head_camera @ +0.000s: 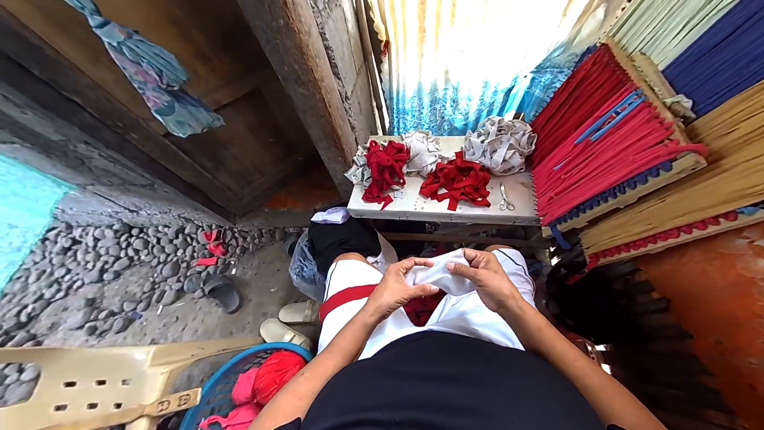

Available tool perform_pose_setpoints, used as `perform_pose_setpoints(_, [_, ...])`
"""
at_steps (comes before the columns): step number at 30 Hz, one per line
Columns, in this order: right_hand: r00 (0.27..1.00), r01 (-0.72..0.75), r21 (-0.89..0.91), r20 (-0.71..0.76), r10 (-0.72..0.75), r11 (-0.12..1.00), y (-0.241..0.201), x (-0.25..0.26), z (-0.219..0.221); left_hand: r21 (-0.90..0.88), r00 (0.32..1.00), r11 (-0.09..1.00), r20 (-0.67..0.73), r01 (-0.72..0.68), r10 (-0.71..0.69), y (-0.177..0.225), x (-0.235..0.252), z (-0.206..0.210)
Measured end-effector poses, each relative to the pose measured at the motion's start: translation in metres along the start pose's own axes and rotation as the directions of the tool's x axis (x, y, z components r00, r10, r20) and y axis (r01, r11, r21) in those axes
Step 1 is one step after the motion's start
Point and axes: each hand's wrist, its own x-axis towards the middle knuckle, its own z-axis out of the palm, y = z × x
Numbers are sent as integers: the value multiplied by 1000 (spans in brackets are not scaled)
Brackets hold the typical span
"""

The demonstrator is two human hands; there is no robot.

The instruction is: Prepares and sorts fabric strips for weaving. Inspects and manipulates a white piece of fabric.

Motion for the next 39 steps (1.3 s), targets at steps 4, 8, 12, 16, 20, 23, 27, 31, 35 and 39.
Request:
perform_pose_setpoints(4, [999,35,-25,2,-35,999,-1,0,-1,-38,999,999,-51,-8,6,0,0,2])
perform_pose_setpoints(8, [1000,21,-10,-8,-21,1000,-1,0,-4,-95,1000,995,-25,-17,15,3,-1,-2])
perform_pose_setpoints(12, [998,-5,19,-68,7,1000,-1,1,-2,54,999,998,40,-11,9,3,-1,-2])
perform_pose_setpoints(16, [994,5,5,-111,-4,1000,0,2,-2,212,993,976,90,59,-79,-1,-1,-2])
perform_pose_setpoints(20, [1000,26,-66,-4,-26,997,-2,1,-9,209,994,977,97,35,-56,-9,0,-4])
perform_pose_setpoints(23, [985,34,-218,172,5,975,-8,0,-17,272,993,962,120,-21,-12,-12,2,-11])
perform_pose_setpoints(27, [986,119,-535,162,-37,836,-12,-1,-24,310,990,944,117,-115,82,-5,3,-20])
perform_pose_setpoints(31, [983,183,-619,101,-154,763,-8,2,-29,247,992,962,76,-117,101,3,0,-26])
perform_pose_setpoints(35, [988,157,-489,68,-141,858,-9,5,-29,157,997,986,67,-54,44,4,1,-24])
perform_pose_setpoints(39, [997,32,-353,-55,-54,935,7,8,-20,238,990,971,-139,38,-5,8,1,-6])
